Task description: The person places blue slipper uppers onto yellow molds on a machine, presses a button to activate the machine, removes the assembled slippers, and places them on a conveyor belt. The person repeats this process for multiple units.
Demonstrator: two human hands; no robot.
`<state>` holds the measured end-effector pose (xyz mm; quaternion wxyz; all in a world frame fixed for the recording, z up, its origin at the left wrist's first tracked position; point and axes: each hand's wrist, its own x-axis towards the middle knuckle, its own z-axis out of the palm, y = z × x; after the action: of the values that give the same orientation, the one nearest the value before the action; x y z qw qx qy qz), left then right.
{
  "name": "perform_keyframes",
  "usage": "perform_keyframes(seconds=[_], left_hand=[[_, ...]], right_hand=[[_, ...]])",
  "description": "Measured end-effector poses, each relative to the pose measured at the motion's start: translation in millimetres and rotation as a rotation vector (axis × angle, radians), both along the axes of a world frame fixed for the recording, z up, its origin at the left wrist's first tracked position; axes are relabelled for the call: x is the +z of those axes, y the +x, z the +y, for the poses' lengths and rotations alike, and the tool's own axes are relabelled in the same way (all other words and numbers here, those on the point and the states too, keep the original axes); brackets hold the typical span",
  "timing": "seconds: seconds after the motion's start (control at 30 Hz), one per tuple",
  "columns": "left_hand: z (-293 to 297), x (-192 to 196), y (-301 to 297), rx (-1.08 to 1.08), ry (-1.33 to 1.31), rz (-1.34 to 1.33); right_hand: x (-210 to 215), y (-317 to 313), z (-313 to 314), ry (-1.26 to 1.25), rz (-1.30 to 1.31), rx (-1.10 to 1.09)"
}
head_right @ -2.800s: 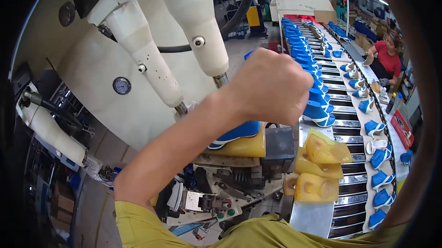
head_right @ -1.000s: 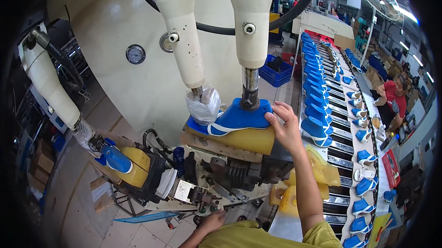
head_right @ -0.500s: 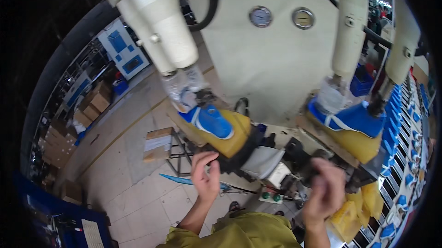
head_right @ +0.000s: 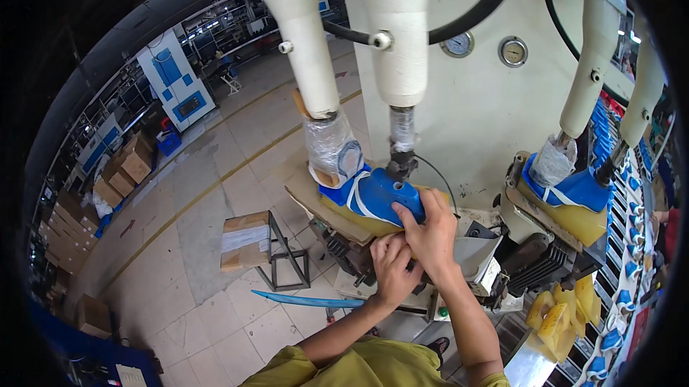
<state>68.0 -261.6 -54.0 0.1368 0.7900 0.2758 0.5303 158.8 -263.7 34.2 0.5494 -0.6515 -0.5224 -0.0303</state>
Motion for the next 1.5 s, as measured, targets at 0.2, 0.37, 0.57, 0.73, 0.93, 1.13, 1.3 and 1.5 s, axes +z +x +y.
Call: perform_keyframes(seconds=[0.2,0.37,0.57,0.73,0.93,1.13,1.3,1.5], left_hand=[[-3.3,-0.1,-23.2,-0.356,-0.463,-0.453],[8.5,47.0,-90.7,-1.059,-1.834,-1.183],[-15.0,60.6,-113.3,-1.002,-2.026,-0.845],[-66.6,51.3,-76.4,-0.865,-1.703,-0.33],[-107.1,20.1,-1.1,-1.453,-2.209,-0.009],[-186.2,-10.7,80.9,-2.04,-2.711,-0.013],[-223.0,-23.3,130.3,-1.663,-3.083,0.261],[-257.5,-61.4,214.9,-1.856,-2.577,0.582]], right_hand=[[44.9,-47.9,4.0,0.199,-0.483,-0.035],[62.8,-91.7,-42.5,0.224,-0.522,-0.051],[22.9,-69.7,-123.8,0.129,-0.216,0.207],[58.0,-16.6,-122.3,0.077,-0.046,-0.064],[84.9,40.5,-230.3,0.366,-0.625,-0.787],[-4.0,134.6,-430.6,0.363,-0.035,-1.497],[-244.1,110.5,-573.1,-0.307,0.579,-1.828],[-373.6,88.3,-558.1,-0.607,0.725,-1.713]])
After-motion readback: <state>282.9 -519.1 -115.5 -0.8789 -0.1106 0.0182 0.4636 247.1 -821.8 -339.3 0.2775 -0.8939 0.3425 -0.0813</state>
